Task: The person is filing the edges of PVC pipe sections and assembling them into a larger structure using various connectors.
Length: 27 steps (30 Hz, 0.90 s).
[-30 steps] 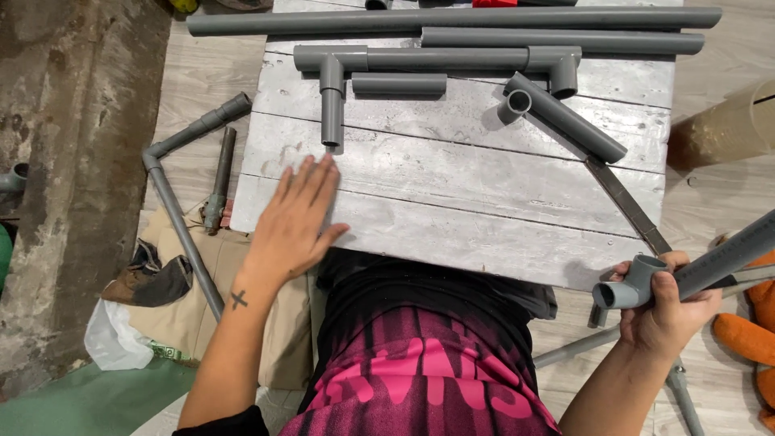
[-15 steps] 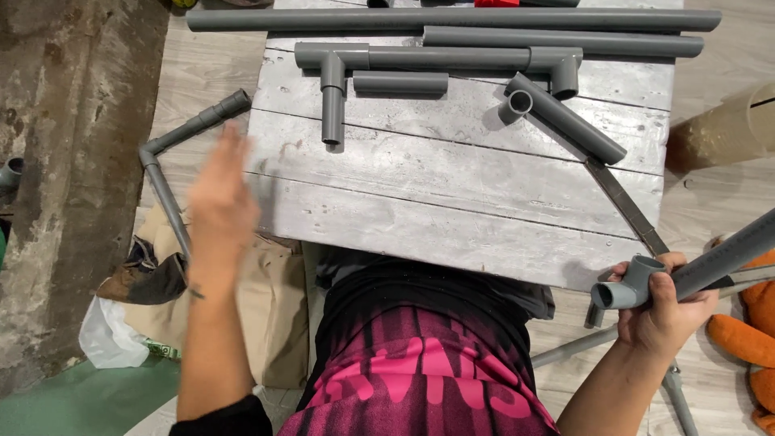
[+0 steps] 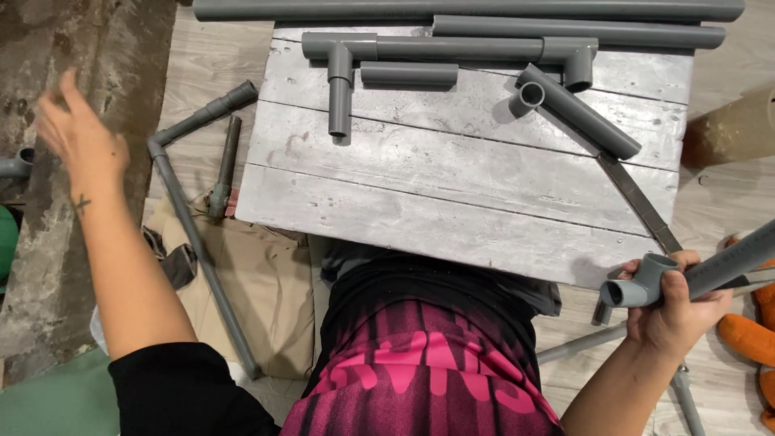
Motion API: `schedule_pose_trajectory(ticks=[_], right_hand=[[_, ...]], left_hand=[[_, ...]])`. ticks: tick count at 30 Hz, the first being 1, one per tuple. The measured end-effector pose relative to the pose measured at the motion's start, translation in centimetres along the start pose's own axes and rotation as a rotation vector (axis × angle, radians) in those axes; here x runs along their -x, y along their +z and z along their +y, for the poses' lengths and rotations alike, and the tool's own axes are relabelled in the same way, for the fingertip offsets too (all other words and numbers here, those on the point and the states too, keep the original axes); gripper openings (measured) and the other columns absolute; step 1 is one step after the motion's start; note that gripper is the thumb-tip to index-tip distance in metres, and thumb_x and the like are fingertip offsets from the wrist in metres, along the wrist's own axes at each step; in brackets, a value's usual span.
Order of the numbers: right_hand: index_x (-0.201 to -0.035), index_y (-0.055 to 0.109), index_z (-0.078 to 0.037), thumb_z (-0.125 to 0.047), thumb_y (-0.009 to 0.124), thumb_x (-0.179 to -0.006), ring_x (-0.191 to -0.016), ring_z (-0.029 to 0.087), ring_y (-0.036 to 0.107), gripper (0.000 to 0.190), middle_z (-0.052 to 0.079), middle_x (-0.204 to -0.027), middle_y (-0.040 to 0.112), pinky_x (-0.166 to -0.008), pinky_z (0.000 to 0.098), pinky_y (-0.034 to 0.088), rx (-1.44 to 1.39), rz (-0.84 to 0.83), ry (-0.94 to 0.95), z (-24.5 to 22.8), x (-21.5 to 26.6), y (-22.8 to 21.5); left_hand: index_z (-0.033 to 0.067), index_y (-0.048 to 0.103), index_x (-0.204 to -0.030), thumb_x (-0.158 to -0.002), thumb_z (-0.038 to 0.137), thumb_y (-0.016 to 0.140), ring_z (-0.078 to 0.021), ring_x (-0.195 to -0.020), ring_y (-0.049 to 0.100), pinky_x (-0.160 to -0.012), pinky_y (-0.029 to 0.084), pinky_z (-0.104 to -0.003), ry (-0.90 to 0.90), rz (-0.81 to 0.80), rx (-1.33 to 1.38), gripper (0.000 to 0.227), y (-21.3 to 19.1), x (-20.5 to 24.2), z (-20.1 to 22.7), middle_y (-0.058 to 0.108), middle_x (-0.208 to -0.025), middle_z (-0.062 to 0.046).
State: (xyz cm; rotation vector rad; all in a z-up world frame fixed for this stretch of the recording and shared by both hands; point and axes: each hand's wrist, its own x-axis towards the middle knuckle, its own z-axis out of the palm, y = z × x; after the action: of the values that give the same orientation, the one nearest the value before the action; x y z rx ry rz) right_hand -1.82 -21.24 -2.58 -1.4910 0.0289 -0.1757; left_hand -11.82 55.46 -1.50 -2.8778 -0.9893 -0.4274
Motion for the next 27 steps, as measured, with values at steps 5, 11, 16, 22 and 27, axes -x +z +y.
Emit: schedule_pose_trajectory(ticks=[5,11,16,22,27], right_hand=[[-0.107,0.055,-0.009,-0.021,0.077,-0.096,-0.075,0.018,0.071,0.027,0.002,-0.081,0.060,-0.062,0.0247,0.061,-0.025,-0.013,-0.015,-0.4,0.0,0.7],[-0.106,0.057,-0.005,-0.023,0.084,-0.087,-0.074,0.017,0.074,0.038,0.000,-0.086,0.065,-0.062,0.0257,0.066,-0.158,-0.065,-0.023,-1.8,-0.2,3.6],[-0.127,0.041,-0.003,-0.011,0.083,-0.082,-0.082,0.032,0.074,0.062,0.008,-0.109,0.059,-0.074,0.0448,0.068,-0.322,-0.043,0.116,-0.2,0.2,6.6],[-0.090,0.057,0.002,-0.009,0.086,-0.077,-0.063,0.030,0.074,0.033,0.009,-0.071,0.055,-0.055,0.0419,0.065,-0.230,-0.142,0.058,-5.0,0.1,17.5],[-0.085,0.052,-0.004,-0.003,0.085,-0.080,-0.061,0.014,0.060,0.033,0.009,-0.073,0.052,-0.053,0.0287,0.053,-0.176,-0.164,0.033,-5.8,1.0,20.2]], left_hand=[[-0.0095,0.070,-0.119,-0.098,0.003,0.072,-0.0497,-0.089,0.054,-0.079,0.052,-0.051,0.049,0.133,0.002,0.025,5.9,1.3,-8.5,0.053,-0.108,-0.035],[-0.0043,0.051,-0.139,-0.090,-0.016,0.059,-0.0471,-0.096,0.064,-0.081,0.052,-0.050,0.185,0.062,0.079,0.051,1.6,2.6,-5.5,0.062,-0.122,-0.030],[0.0072,0.078,-0.123,-0.142,0.049,0.055,-0.0211,-0.053,0.061,-0.046,0.047,-0.038,-0.155,-0.008,0.146,0.051,-2.9,4.2,3.3,0.071,-0.082,0.000],[0.0080,0.075,-0.105,-0.081,0.007,0.081,-0.0274,-0.065,0.067,-0.070,0.053,-0.033,0.469,-0.061,0.877,0.024,-10.7,12.7,26.2,0.073,-0.079,-0.010],[0.0076,0.055,-0.143,-0.084,0.047,0.076,-0.0386,-0.092,0.072,-0.076,0.059,-0.048,0.870,-0.279,1.139,0.074,-11.4,16.5,35.8,0.068,-0.119,-0.019]])
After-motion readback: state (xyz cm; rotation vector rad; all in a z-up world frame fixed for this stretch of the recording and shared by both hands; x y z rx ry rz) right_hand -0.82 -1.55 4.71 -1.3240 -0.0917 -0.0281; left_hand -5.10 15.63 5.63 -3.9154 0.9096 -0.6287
